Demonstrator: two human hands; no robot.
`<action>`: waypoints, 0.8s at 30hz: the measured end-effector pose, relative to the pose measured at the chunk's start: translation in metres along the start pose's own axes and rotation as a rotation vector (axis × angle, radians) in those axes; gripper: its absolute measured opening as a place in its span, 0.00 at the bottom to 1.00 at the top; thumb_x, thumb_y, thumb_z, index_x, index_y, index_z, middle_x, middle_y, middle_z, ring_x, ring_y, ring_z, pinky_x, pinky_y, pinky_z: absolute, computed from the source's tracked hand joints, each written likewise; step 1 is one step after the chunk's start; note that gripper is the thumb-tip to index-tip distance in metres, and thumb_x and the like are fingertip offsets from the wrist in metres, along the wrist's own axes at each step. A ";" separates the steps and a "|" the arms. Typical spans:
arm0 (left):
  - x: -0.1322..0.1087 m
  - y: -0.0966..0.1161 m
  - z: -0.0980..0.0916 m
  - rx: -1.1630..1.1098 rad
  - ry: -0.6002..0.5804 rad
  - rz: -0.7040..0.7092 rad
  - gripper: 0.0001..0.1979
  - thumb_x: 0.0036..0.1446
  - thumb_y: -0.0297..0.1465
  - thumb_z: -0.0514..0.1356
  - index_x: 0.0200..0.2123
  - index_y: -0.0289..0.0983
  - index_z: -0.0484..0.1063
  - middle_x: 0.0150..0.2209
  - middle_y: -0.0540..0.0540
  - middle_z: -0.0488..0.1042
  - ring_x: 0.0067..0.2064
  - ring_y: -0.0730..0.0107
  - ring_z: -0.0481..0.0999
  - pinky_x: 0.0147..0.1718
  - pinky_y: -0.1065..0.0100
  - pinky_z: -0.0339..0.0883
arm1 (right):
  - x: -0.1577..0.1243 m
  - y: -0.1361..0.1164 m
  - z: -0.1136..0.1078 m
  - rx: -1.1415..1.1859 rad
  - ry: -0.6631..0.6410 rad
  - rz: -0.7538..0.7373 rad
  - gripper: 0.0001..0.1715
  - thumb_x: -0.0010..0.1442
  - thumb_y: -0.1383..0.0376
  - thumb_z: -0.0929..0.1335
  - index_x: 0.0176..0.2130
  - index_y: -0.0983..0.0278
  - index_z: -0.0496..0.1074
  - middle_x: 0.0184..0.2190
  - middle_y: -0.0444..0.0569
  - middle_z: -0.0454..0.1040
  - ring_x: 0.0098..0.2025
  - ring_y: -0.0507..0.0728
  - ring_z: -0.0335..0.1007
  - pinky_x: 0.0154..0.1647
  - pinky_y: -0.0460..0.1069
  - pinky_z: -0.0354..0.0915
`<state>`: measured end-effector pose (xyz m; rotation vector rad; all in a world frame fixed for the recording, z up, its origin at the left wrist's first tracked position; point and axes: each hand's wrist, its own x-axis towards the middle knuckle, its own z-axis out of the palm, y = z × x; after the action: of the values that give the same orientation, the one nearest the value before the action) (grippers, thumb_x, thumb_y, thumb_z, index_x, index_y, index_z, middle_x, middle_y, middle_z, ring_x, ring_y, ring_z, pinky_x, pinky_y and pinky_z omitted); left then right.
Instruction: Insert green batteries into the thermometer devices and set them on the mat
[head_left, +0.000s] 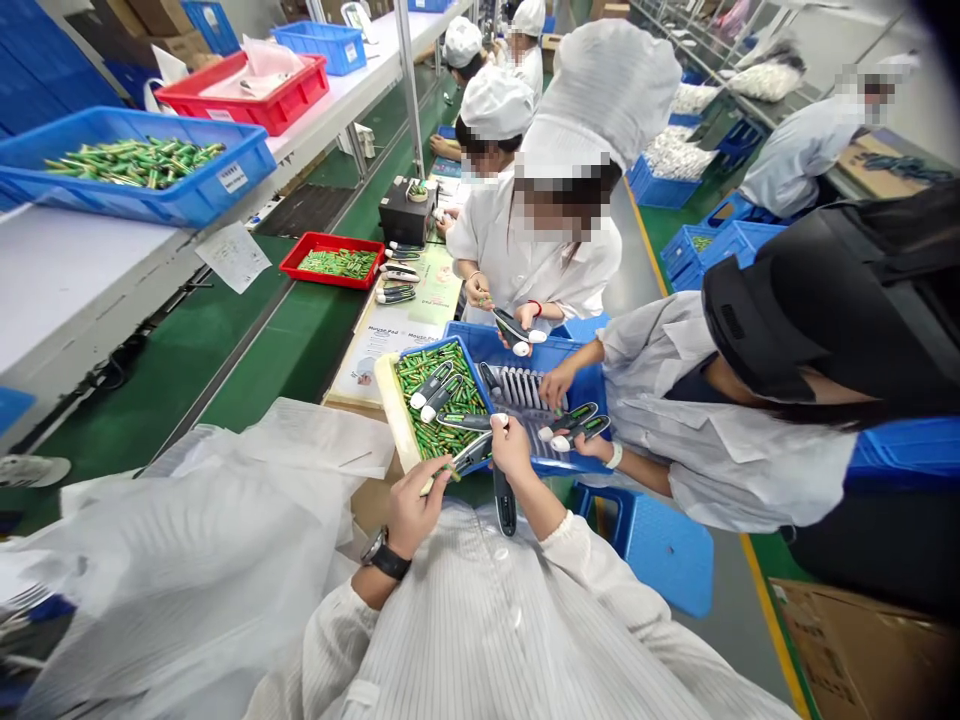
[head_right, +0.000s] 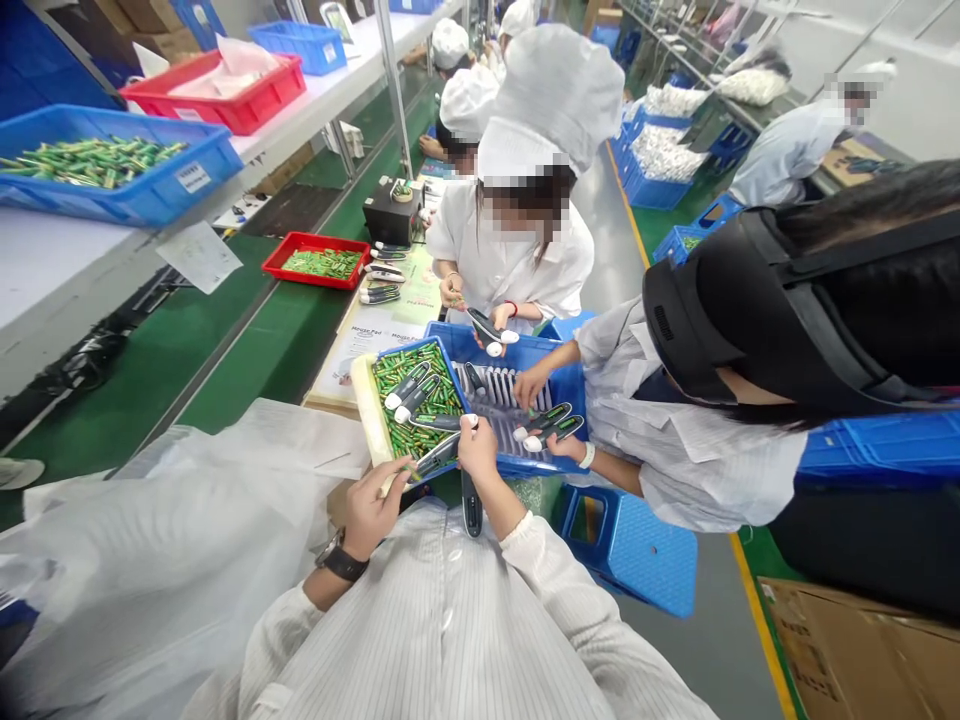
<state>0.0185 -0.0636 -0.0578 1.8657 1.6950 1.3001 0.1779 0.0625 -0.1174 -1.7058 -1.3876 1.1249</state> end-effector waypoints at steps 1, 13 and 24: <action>0.001 0.002 0.000 0.014 -0.034 0.006 0.15 0.65 0.26 0.57 0.53 0.42 0.74 0.44 0.45 0.79 0.46 0.68 0.78 0.48 0.65 0.73 | 0.000 0.000 0.000 -0.006 0.004 -0.002 0.23 0.65 0.50 0.59 0.37 0.65 0.70 0.24 0.45 0.71 0.20 0.53 0.65 0.22 0.46 0.57; 0.009 -0.017 0.023 0.373 -0.131 0.193 0.06 0.63 0.31 0.60 0.37 0.39 0.77 0.35 0.45 0.74 0.42 0.62 0.71 0.44 0.58 0.70 | 0.000 0.000 0.001 -0.031 0.041 -0.033 0.22 0.65 0.51 0.60 0.37 0.65 0.71 0.26 0.48 0.74 0.26 0.56 0.70 0.28 0.46 0.60; -0.011 -0.042 0.032 0.146 -0.142 0.163 0.10 0.63 0.31 0.60 0.46 0.41 0.79 0.51 0.43 0.76 0.49 0.67 0.79 0.50 0.62 0.77 | -0.001 -0.001 -0.003 -0.077 0.052 -0.024 0.21 0.65 0.51 0.59 0.37 0.64 0.71 0.27 0.49 0.75 0.26 0.56 0.71 0.28 0.47 0.62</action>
<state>0.0181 -0.0517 -0.1103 2.1640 1.6326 1.0956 0.1803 0.0622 -0.1153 -1.7550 -1.4322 1.0182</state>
